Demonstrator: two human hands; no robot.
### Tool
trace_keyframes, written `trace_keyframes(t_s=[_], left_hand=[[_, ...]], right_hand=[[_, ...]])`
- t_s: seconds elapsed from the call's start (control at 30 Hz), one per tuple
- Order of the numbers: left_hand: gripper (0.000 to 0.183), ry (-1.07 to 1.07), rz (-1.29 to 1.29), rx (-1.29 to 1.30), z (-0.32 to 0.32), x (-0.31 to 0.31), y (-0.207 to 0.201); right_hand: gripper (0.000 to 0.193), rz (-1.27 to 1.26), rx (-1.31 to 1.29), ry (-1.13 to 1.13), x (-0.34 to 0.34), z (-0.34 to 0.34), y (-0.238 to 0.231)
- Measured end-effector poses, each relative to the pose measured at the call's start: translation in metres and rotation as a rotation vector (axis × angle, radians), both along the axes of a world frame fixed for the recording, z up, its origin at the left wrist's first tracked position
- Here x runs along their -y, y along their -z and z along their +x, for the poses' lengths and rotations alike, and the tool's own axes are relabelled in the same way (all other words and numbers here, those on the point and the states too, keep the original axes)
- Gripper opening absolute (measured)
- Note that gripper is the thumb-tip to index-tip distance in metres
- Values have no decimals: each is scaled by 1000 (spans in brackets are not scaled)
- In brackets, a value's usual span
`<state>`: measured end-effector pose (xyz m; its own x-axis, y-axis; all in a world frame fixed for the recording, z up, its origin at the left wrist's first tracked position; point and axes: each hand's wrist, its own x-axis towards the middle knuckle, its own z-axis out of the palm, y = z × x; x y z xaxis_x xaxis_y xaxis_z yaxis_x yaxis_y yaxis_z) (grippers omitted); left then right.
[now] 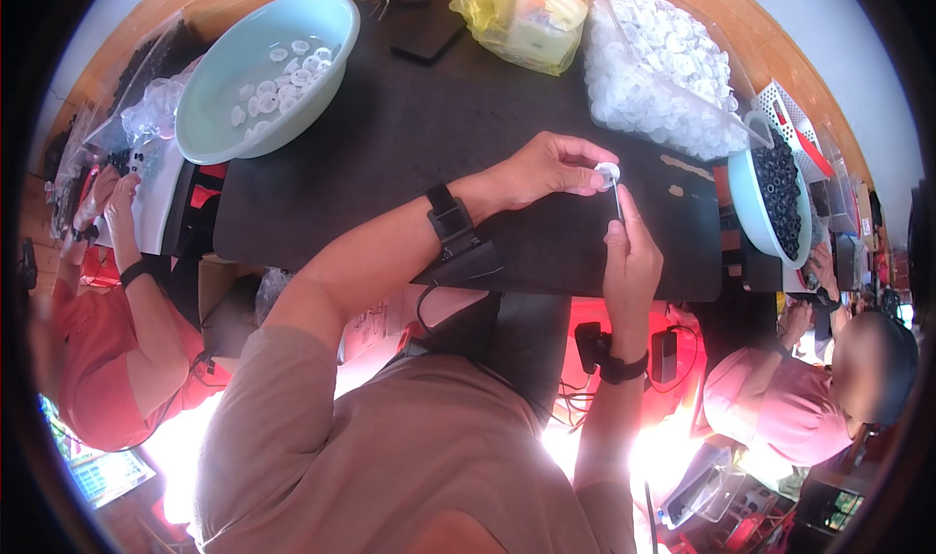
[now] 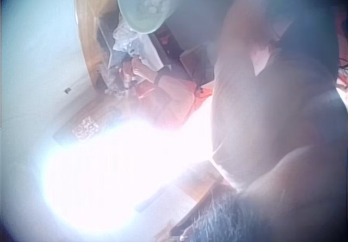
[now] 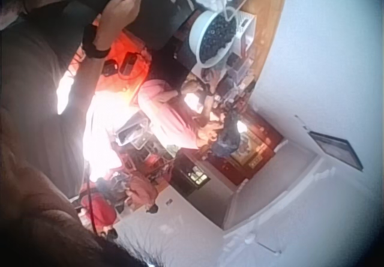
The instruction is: Assembling small white plastic components using a small screwdriver tool.
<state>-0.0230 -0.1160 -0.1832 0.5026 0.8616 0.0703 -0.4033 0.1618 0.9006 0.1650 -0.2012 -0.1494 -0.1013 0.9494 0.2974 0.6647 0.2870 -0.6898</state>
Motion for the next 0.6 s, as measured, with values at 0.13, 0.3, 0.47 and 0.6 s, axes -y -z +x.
trace_keyframes(t_s=[0.13, 0.3, 0.47, 0.6], left_hand=[[38, -7, -5, -7, 0, 1, -2], [39, -7, 2, -14, 1, 0, 0], [40, -4, 4, -16, 0, 0, 1], [40, -8, -2, -6, 1, 0, 2]], right_hand=[[37, 11, 3, 26, 2, -2, 0], [36, 73, -2, 34, 2, -5, 1], [37, 141, 24, 38, 2, -6, 2], [37, 163, 24, 41, 2, -7, 4]])
